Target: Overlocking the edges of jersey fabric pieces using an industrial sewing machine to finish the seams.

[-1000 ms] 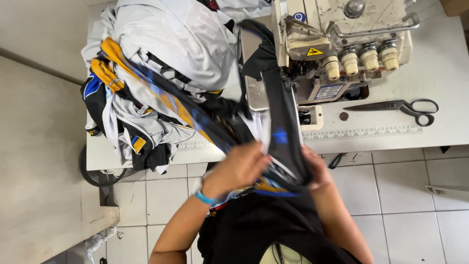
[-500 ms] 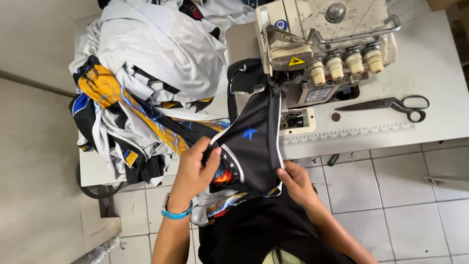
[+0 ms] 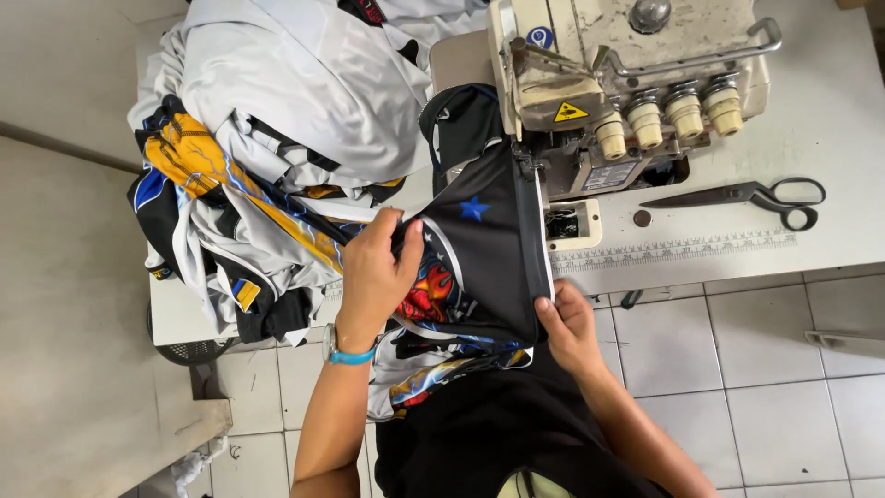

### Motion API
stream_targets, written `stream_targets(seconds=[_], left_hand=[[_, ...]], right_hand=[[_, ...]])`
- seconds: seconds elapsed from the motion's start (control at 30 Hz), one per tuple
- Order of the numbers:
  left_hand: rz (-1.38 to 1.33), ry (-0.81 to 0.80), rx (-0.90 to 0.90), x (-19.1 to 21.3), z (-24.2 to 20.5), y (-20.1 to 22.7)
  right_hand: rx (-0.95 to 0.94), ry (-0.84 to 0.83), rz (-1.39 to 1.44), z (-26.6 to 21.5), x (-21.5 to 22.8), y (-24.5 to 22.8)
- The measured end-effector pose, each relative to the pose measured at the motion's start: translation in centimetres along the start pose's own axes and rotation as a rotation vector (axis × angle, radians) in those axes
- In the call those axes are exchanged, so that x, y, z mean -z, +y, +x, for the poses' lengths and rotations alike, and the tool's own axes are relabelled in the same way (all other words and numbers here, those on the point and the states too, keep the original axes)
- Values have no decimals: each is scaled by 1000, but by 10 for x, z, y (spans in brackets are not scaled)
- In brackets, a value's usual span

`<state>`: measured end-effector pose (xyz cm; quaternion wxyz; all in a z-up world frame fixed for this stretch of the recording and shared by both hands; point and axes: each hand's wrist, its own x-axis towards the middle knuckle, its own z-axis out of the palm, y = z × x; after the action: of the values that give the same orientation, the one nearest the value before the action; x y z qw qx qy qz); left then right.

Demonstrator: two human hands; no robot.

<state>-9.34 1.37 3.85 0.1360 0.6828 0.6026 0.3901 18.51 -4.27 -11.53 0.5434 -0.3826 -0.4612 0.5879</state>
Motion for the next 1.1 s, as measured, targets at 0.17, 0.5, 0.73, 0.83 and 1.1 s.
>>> stream_targets(seconds=[0.17, 0.5, 0.73, 0.83, 1.1], left_hand=[[265, 151, -117, -14, 18, -4], [130, 245, -503, -93, 7, 32], [266, 175, -416, -97, 21, 13], [305, 177, -406, -86, 16, 24], [272, 190, -358, -60, -37, 57]], right_hand=[[43, 21, -6, 21, -5, -1], [74, 22, -73, 51, -12, -5], [32, -32, -35, 47, -33, -25], [28, -102, -3, 36, -27, -9], [-267, -64, -143, 9, -13, 6]])
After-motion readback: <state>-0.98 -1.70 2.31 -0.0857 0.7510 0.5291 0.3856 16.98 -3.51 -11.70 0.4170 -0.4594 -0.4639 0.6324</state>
